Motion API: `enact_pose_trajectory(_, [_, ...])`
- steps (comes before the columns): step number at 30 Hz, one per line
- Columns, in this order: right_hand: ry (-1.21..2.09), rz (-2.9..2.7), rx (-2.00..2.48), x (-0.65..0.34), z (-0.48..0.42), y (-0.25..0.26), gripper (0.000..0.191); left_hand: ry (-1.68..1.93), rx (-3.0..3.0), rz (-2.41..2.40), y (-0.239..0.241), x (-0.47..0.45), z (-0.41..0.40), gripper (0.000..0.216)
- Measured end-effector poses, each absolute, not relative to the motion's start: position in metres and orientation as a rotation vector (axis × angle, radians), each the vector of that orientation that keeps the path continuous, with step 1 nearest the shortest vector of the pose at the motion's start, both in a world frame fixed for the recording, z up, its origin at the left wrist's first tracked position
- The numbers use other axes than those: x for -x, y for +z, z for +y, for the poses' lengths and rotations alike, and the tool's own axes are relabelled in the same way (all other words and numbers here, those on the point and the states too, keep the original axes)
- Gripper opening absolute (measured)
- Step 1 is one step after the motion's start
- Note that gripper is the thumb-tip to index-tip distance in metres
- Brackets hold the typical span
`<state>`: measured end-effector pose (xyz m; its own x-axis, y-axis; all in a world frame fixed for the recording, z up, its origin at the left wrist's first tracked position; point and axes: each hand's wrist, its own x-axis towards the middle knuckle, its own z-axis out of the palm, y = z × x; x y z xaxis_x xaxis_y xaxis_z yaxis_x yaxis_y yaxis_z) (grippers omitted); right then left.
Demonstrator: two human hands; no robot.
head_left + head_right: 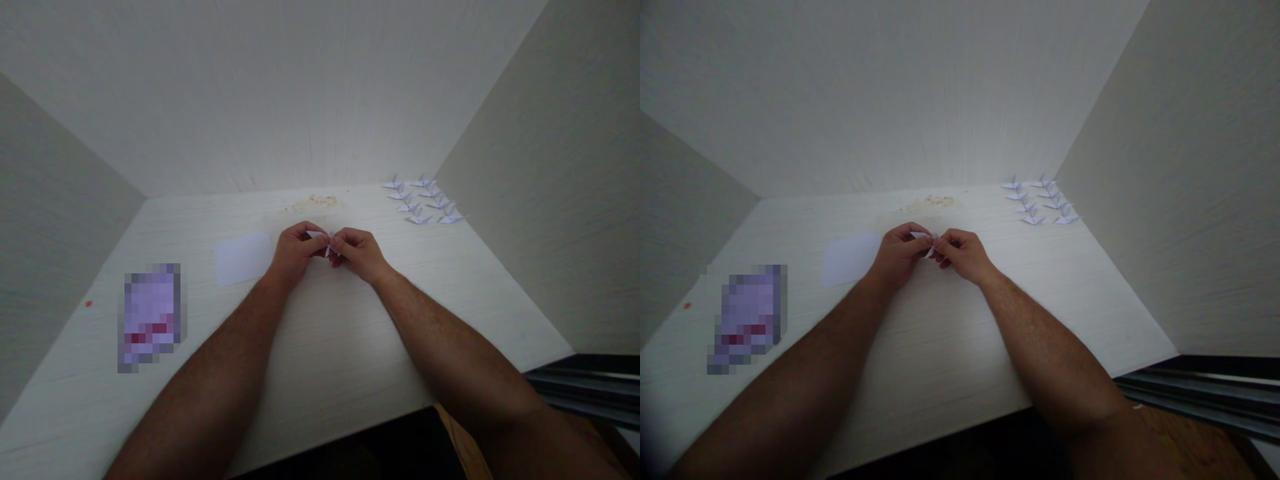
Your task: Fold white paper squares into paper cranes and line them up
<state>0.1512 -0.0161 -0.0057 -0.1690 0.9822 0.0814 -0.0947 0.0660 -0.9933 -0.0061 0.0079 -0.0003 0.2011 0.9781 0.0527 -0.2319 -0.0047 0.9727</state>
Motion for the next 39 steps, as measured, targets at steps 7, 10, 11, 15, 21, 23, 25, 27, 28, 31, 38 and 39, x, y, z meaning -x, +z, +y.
enact_pose_trajectory(7, [1.290,-1.304,1.037,-0.1478,-0.0174,-0.0021,0.042,1.215,-1.220,0.964,-0.0049,0.0072,0.0104,0.018])
enact_pose_trajectory(10, [1.289,-1.312,1.044,-0.1475,-0.0176,-0.0022,0.041,1.213,-1.222,0.976,-0.0043,0.0070,0.0098,0.017])
enact_pose_trajectory(11, [1.289,-1.310,1.045,-0.1475,-0.0176,-0.0022,0.041,1.214,-1.218,0.973,-0.0039,0.0069,0.0095,0.017])
enact_pose_trajectory(15, [1.293,-1.294,1.053,-0.1473,-0.0170,-0.0030,0.040,1.215,-1.225,0.993,-0.0035,0.0067,0.0094,0.016])
enact_pose_trajectory(21, [1.294,-1.285,1.042,-0.1473,-0.0161,-0.0056,0.039,1.246,-1.214,0.982,-0.0047,0.0061,0.0100,0.016])
enact_pose_trajectory(23, [1.298,-1.285,1.040,-0.1473,-0.0160,-0.0066,0.039,1.250,-1.209,0.990,-0.0038,0.0055,0.0097,0.016])
enact_pose_trajectory(25, [1.300,-1.289,1.052,-0.1473,-0.0159,-0.0074,0.039,1.247,-1.216,0.998,-0.0024,0.0048,0.0093,0.016])
enact_pose_trajectory(27, [1.287,-1.294,1.075,-0.1474,-0.0157,-0.0078,0.037,1.247,-1.200,0.978,-0.0011,0.0042,0.0090,0.015])
enact_pose_trajectory(28, [1.261,-1.291,1.089,-0.1477,-0.0154,-0.0079,0.035,1.245,-1.178,0.960,-0.0008,0.0039,0.0090,0.015])
enact_pose_trajectory(31, [1.114,-1.250,1.090,-0.1500,-0.0138,-0.0079,0.023,1.225,-1.117,0.920,-0.0011,0.0039,0.0101,0.012])
enact_pose_trajectory(38, [1.045,-1.364,1.002,-0.1553,-0.0132,-0.0058,0.030,1.116,-1.132,0.951,-0.0027,0.0049,0.0126,0.012])
enact_pose_trajectory(39, [1.060,-1.382,1.003,-0.1553,-0.0138,-0.0054,0.029,1.100,-1.146,0.946,-0.0027,0.0051,0.0125,0.013])
